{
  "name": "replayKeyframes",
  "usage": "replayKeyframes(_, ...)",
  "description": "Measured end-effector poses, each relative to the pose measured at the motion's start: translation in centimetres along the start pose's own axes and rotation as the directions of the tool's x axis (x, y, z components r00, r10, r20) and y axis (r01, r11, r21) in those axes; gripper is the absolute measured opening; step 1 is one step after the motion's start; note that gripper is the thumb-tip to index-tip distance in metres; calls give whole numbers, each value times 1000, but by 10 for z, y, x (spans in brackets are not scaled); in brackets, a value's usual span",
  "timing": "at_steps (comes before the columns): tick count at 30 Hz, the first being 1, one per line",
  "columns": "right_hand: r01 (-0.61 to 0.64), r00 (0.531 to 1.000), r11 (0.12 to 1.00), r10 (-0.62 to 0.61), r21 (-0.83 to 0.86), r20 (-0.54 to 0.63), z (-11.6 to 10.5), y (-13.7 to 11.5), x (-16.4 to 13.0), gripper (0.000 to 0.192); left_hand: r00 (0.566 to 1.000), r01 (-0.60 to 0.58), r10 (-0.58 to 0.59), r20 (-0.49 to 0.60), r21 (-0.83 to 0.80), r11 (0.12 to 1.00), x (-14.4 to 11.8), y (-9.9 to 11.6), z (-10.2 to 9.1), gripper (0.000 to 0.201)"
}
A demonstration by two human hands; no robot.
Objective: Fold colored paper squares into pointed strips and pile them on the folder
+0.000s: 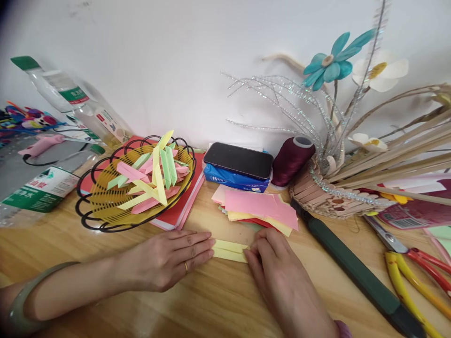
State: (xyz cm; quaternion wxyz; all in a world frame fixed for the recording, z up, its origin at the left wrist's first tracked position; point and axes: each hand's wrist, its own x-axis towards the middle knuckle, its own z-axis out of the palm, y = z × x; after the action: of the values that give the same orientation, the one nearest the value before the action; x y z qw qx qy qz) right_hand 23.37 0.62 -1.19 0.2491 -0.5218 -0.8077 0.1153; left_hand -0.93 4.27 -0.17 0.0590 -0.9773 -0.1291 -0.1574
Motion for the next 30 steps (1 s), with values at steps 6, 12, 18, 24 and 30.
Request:
replayKeyframes(6, -36, 993, 993, 23, 115, 118, -9, -4, 1, 16, 1000, -5, 4, 20, 11, 1000, -1, 0, 1, 34)
replayKeyframes(12, 6, 992, 996, -17, 92, 127, -8, -4, 1, 14, 1000, -16, 17, -19, 55, 998, 1, 5, 0, 31)
replayKeyframes(18, 35, 993, 998, -39, 44, 110, -9, -4, 5, 12, 1000, 10, -6, -25, 124, 992, 0, 19, 0, 34)
replayKeyframes(24, -7, 991, 1000, 4, 27, 134, -7, -2, 3, 13, 999, 34, -33, -11, 133, 990, 1, 24, 1, 32)
replayKeyframes(30, -35, 983, 998, 24, 60, 182, -6, -2, 1, 14, 998, 58, -53, -47, 108, 992, 0, 25, 5, 31)
